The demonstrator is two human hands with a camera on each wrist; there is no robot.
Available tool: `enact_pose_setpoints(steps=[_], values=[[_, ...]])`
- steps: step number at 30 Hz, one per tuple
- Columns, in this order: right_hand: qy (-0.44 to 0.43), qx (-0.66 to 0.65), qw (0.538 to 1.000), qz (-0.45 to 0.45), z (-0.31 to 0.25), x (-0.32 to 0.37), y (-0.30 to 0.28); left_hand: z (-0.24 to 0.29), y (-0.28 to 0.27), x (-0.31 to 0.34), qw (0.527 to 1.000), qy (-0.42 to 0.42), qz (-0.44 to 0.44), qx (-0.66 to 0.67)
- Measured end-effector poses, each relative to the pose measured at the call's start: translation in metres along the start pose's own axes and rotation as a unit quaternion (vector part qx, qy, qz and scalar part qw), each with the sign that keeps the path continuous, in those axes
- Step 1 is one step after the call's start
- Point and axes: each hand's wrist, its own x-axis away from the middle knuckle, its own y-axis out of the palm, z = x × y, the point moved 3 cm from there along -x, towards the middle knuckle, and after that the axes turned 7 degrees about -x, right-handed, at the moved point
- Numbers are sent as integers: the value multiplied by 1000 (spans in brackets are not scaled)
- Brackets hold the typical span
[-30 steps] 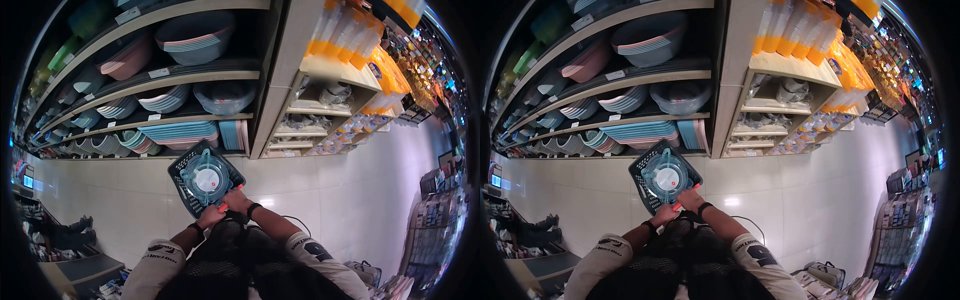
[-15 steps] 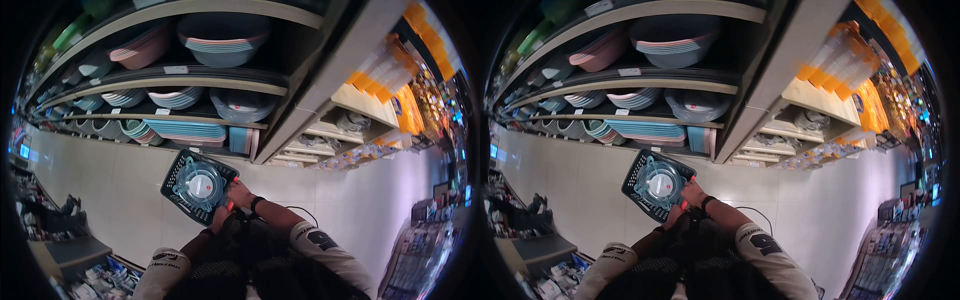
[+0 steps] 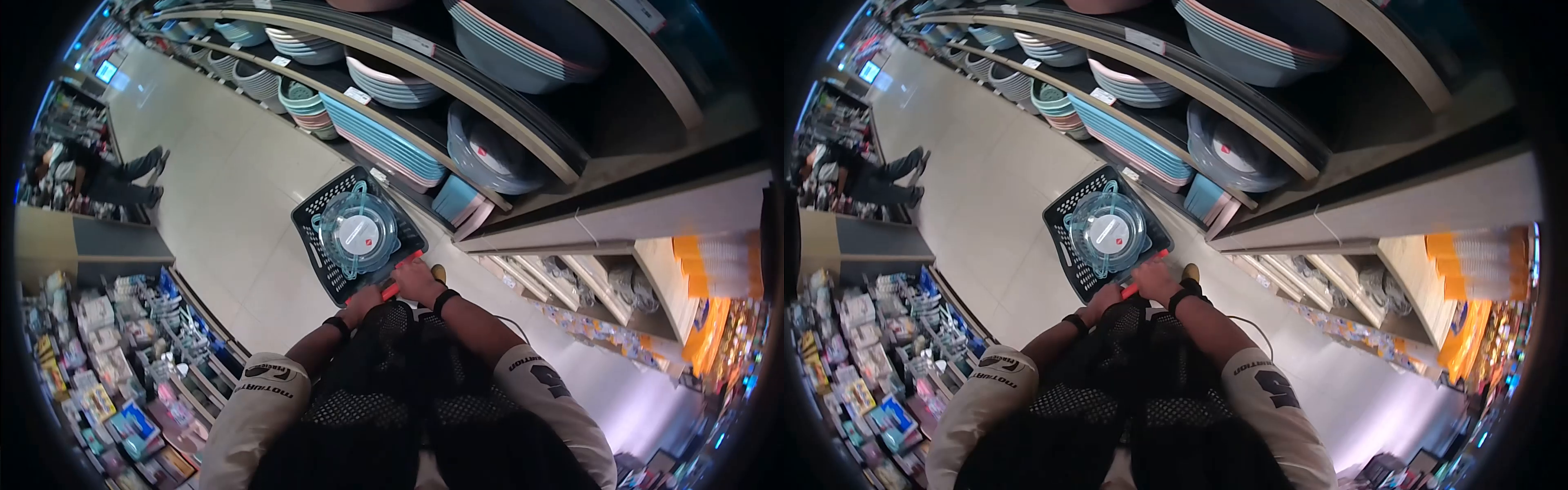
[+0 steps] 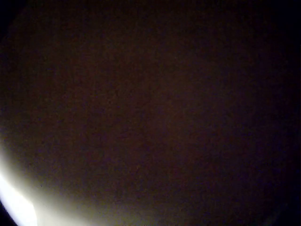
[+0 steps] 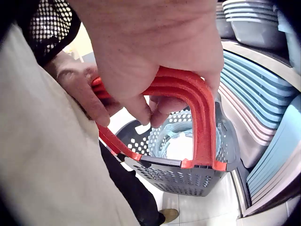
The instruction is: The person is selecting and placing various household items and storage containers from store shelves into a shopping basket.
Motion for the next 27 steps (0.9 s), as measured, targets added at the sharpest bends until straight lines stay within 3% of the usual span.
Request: enact_pose_setpoints(steps=[6,13,16,18,22,24,27], values=[[-25,36,999,-32,30,-9,-23,48,-21,-9,997,21,68,22],[-76,16,995,-63,33,-20,-34,48,-20,-9,994,1,108,26],[-102,39,992,-62,39,-26,-33,52,-15,-13,995,-34,86,36],[-91,25,994,-54,55,-27,-42,66,-10,-23,991,-38,125,27],[-62,62,992,-91,82,-21,-52,87,-6,-42,989,-5,128,70],[-69,41,996,-34,90,-15,-54,94,0,-49,992,-6,112,64],[-50,57,996,-43,96,-6,-55,97,4,-54,997,17,67,38]])
